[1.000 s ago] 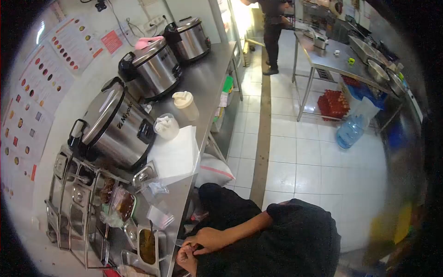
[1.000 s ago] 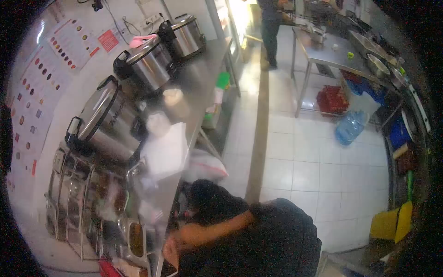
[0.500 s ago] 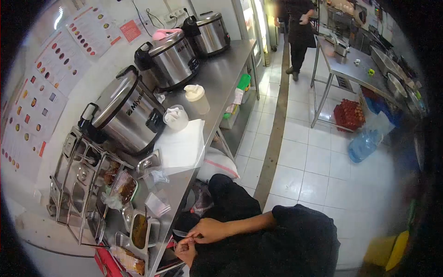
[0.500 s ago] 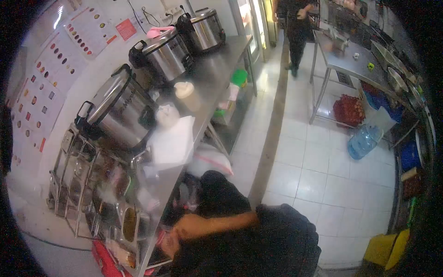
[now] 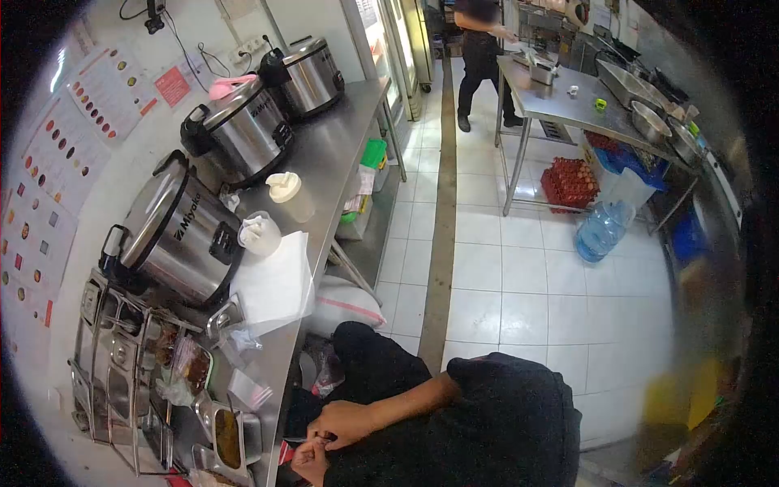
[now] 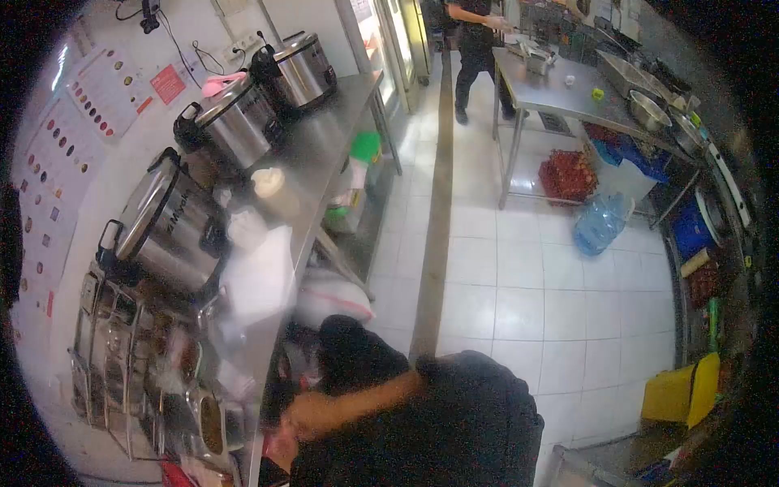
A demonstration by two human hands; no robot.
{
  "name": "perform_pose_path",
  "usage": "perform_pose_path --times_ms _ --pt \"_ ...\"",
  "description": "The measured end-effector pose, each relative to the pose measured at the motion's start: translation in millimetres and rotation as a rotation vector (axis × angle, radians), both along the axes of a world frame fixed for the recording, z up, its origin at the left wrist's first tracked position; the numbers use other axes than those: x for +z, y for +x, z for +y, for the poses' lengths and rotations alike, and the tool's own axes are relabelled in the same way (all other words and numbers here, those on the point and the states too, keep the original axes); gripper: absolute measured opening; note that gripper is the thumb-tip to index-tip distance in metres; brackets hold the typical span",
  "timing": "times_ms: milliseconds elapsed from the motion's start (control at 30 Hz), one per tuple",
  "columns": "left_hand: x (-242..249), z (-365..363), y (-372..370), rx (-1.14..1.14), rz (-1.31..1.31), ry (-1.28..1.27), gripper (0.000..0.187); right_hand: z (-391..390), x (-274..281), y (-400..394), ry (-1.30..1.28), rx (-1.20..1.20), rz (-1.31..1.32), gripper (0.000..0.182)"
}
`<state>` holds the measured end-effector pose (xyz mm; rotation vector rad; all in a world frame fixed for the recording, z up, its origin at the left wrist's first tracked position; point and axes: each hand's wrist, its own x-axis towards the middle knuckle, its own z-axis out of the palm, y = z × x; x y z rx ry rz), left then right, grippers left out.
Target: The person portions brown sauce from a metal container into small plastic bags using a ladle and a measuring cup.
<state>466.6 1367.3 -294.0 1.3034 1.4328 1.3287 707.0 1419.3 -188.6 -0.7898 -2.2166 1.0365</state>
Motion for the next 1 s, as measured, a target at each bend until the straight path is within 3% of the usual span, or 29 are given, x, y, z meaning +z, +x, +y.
perform_pose_path --times_ms 200,267,300,333,400,467,500,600,633,700,767,833,867,1000 --pt "-46 13 -17 -0.191 -0.003 0.025 0.009 16 -9 12 -0.15 0.115 0.269 0.023" --pt "9 18 11 -0.03 0.21 -0.501 0.019 17 3 19 -0.17 0.103 0.229 0.026" --pt "54 19 41 -0.186 0.541 -0.131 0.025 19 -1 20 -0.175 0.109 0.237 0.026" --pt "52 15 39 -0.212 0.289 -0.044 0.03 19 4 23 -0.259 0.073 0.189 0.028" --pt "55 8 40 -0.186 0.19 -0.229 0.027 15 6 21 -0.278 0.033 0.109 0.027" --pt "74 14 52 -0.196 0.131 -0.207 0.018 17 -6 16 -0.306 -0.052 0.187 0.026" --pt "74 20 52 -0.142 0.116 -0.221 0.018 19 -8 11 -0.323 0.0 0.17 0.026" --pt "65 18 47 -0.126 0.184 -0.286 0.009 19 -19 -5 -0.331 -0.172 0.13 0.023" --pt "58 17 48 -0.12 0.043 -0.248 0.009 20 -20 -7 -0.354 -0.105 0.109 0.023" --pt "46 21 35 -0.055 -0.111 -0.216 0.01 31 -24 -24 -0.413 -0.211 0.123 0.022" --pt "43 23 33 -0.088 -0.207 -0.168 0.01 40 -20 -30 -0.338 -0.147 0.109 0.02" --pt "49 26 33 -0.062 -0.292 -0.222 0.008 47 -24 -32 -0.075 0.028 -0.281 0.026" --pt "53 24 30 -0.077 -0.36 -0.265 0.006 48 -28 -39 -0.066 0.064 -0.377 0.032" --pt "53 23 27 0.002 -0.244 -0.287 0.006 60 -45 -47 -0.11 0.272 -0.384 0.033"
